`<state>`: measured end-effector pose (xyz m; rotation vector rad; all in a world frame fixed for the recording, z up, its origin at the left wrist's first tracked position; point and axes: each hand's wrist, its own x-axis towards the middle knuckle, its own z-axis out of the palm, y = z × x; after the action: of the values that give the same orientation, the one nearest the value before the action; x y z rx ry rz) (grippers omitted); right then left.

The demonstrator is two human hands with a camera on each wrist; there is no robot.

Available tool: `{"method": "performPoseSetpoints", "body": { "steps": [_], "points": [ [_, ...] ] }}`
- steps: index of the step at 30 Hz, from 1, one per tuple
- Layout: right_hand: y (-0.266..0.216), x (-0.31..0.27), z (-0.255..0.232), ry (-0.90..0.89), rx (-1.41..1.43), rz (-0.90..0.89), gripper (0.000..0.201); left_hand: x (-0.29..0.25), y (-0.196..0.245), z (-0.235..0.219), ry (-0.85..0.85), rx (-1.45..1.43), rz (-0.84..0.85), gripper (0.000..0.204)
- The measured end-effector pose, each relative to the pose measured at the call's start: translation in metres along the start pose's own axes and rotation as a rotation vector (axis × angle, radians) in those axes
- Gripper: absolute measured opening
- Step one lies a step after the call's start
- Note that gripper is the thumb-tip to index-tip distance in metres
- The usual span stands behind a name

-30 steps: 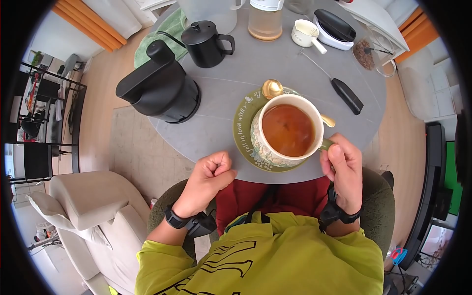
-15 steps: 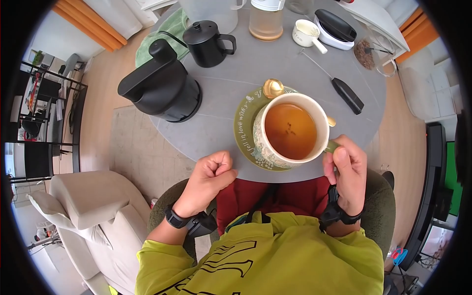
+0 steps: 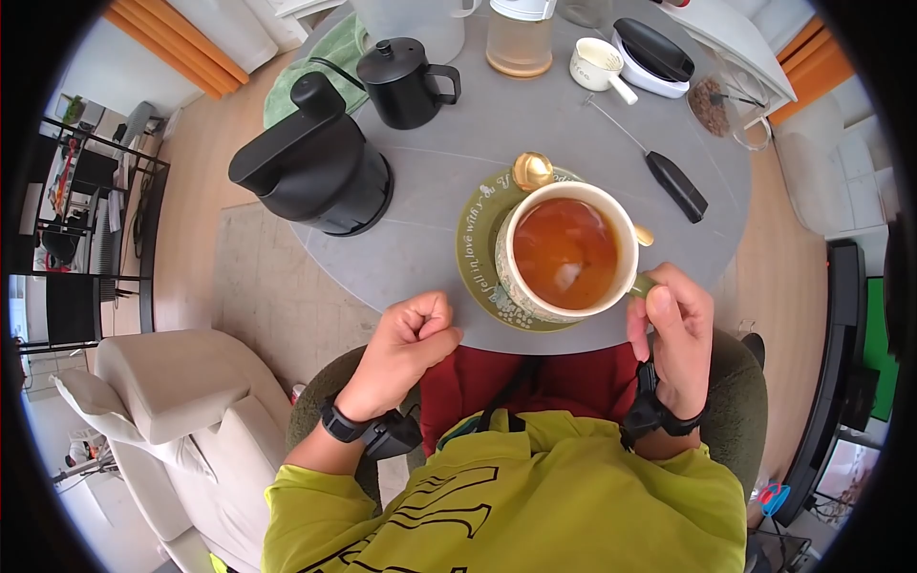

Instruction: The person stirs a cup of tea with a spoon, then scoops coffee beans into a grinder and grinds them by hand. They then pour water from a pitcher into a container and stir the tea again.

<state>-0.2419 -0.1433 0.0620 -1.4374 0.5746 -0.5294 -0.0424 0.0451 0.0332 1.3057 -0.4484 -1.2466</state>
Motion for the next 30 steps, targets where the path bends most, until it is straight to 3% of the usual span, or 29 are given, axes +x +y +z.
{"method": "performPoseSetpoints", "body": {
  "steps": [30],
  "points": [
    [-0.0030, -0.0020, -0.0027, 0.064, 0.013, -0.021, 0.031, -0.0006, 0.0009, 0.0018, -0.008, 0.006, 0.005, 0.035]
  ]
}}
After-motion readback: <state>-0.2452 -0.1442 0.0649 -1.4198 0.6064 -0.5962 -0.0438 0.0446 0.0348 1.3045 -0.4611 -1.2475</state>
